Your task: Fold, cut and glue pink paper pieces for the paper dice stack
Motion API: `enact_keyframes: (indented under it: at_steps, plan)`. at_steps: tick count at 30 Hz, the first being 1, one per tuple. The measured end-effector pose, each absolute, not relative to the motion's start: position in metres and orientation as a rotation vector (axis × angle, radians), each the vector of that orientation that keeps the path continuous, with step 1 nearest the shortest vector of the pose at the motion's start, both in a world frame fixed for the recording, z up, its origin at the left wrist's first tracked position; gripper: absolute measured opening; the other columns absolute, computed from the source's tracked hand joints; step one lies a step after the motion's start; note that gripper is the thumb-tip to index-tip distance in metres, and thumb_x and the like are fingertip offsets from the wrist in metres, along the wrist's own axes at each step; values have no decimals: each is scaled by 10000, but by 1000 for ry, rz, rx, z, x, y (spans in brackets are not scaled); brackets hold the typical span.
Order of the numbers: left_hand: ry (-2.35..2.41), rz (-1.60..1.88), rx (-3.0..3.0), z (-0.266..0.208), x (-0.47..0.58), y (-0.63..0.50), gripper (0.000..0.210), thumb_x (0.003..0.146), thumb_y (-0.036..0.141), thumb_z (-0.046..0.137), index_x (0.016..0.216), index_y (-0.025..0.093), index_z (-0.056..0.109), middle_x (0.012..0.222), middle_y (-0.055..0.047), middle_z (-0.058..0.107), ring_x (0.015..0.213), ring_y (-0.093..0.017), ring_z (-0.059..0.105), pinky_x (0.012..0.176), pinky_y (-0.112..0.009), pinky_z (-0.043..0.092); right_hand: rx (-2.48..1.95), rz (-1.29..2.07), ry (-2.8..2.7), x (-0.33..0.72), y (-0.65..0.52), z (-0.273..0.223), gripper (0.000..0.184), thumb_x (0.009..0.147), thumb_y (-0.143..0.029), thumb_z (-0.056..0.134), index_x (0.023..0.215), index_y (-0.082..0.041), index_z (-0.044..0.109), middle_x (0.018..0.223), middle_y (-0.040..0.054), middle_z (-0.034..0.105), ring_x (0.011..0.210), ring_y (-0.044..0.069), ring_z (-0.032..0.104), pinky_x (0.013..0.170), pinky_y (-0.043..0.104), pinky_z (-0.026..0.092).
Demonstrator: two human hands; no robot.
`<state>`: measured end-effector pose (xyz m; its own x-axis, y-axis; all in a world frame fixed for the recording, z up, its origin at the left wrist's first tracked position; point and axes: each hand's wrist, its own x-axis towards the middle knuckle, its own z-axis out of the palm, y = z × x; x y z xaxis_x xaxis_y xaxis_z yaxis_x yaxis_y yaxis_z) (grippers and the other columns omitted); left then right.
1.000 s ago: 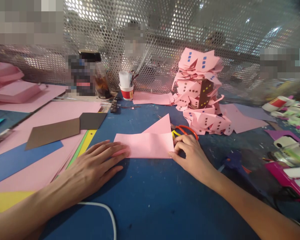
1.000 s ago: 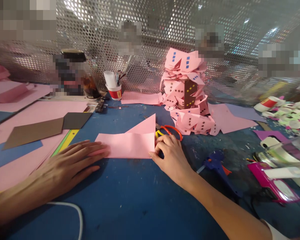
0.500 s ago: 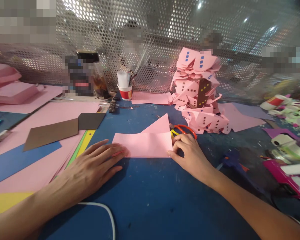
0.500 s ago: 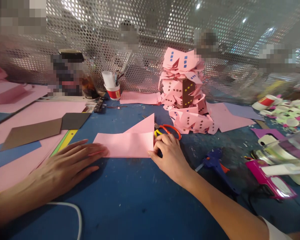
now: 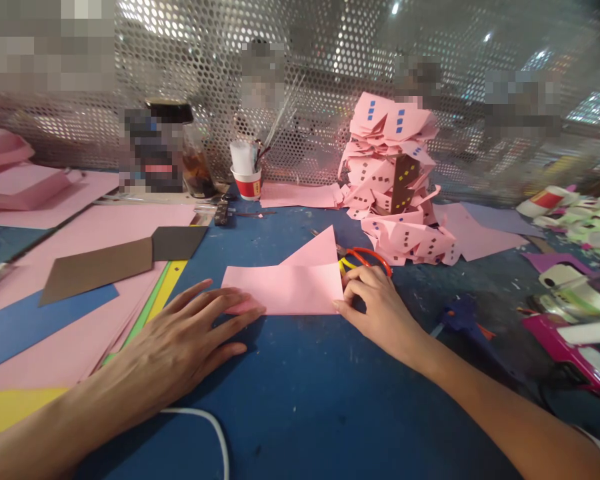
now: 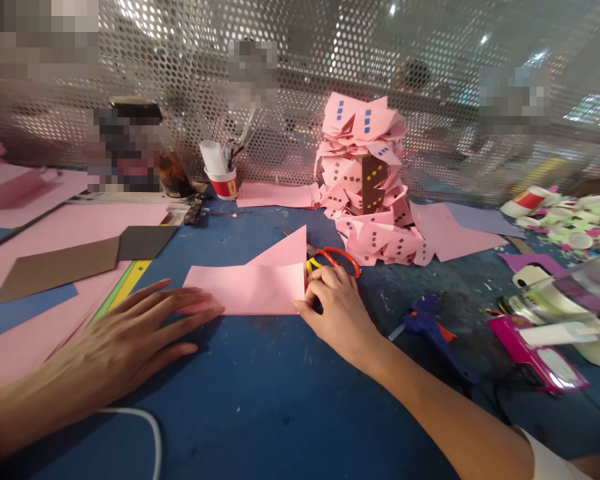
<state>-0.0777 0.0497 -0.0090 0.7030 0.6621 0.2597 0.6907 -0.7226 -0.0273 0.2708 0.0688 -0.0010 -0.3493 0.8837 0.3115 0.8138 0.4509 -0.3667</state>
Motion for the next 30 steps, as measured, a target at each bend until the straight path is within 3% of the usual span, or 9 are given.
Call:
enact_keyframes:
  at_steps: [13,19,30]
  plan:
    - [-1115,-337,-2779,-11,-77,50,519,985,531,538,1481,384,493,1408,-46,602,1312,-315,528,1191,-523,328,-1426,188,-2247,271,69,-1,222,869,-252,752,723,-217,588,1049,46,639,1074,268,586,974,478,471]
    - [-1038,-347,-2781,-14,-77,50,585,1003,475,547,1550,319,407,1535,-33,530,1446,-284,432,1270,-518,196,-1421,185,-2248,270,68,-1,222,869,-251,751,724,-217,587,1040,44,639,1067,268,590,965,474,472]
    - [-936,-339,-2805,-16,-78,52,618,995,483,561,1561,296,395,1534,-11,538,1447,-248,434,1306,-478,77,-1428,193,-2239,270,69,-2,230,866,-248,751,721,-213,577,1047,41,641,1088,269,585,981,476,460]
